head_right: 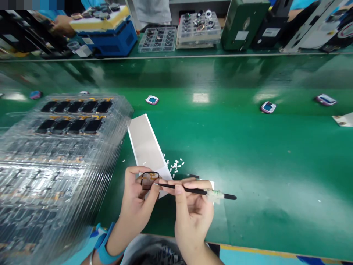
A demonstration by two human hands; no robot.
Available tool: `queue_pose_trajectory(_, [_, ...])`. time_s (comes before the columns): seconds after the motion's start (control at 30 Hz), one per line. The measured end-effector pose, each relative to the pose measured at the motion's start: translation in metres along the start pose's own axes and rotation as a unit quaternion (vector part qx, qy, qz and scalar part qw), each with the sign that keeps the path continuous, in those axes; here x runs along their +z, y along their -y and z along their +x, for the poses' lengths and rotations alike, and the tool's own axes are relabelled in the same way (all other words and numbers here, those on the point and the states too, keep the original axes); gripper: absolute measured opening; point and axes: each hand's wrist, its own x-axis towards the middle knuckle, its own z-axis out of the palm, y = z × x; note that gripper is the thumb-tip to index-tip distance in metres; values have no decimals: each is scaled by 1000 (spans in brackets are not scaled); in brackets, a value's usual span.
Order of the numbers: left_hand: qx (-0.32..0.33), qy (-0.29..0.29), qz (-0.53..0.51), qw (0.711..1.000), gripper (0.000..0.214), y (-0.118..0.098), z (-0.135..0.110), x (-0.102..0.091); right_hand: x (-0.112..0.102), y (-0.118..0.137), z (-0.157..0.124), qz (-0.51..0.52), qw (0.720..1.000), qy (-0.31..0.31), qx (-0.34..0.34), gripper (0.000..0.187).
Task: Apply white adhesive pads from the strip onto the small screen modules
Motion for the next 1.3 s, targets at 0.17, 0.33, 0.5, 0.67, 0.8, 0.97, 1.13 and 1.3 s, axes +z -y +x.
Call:
queue_pose_trajectory(0.17, [9,-6,26,1000,23,2,0,0,-1,-1,0,-12,999,20,-44,20])
queue_pose_trajectory(0.33, [44,-28,96,994,28,9,-3,0,3,0,-4,-49,994,26,-92,26])
queue_pose_trajectory(0.5, [80,-44,137,986,29,12,-3,2,4,0,-2,-48,994,21,-93,28])
queue_pose_trajectory(0.67, [91,-54,148,983,30,12,-2,4,0,0,-4,-34,996,5,-84,25])
queue_pose_trajectory(0.8, [115,-63,181,975,31,14,-1,3,-1,0,-5,-58,994,7,-98,28])
queue_pose_trajectory(0.97, [133,-65,201,968,31,15,-2,3,0,0,-4,-65,993,8,-102,28])
queue_pose_trajectory(1.13, [123,-65,178,974,30,13,-3,4,-2,0,-3,-55,995,-6,-86,25])
queue_pose_trajectory(1.3, [93,-52,142,984,28,9,-3,4,-2,-1,-3,-33,998,1,-49,23])
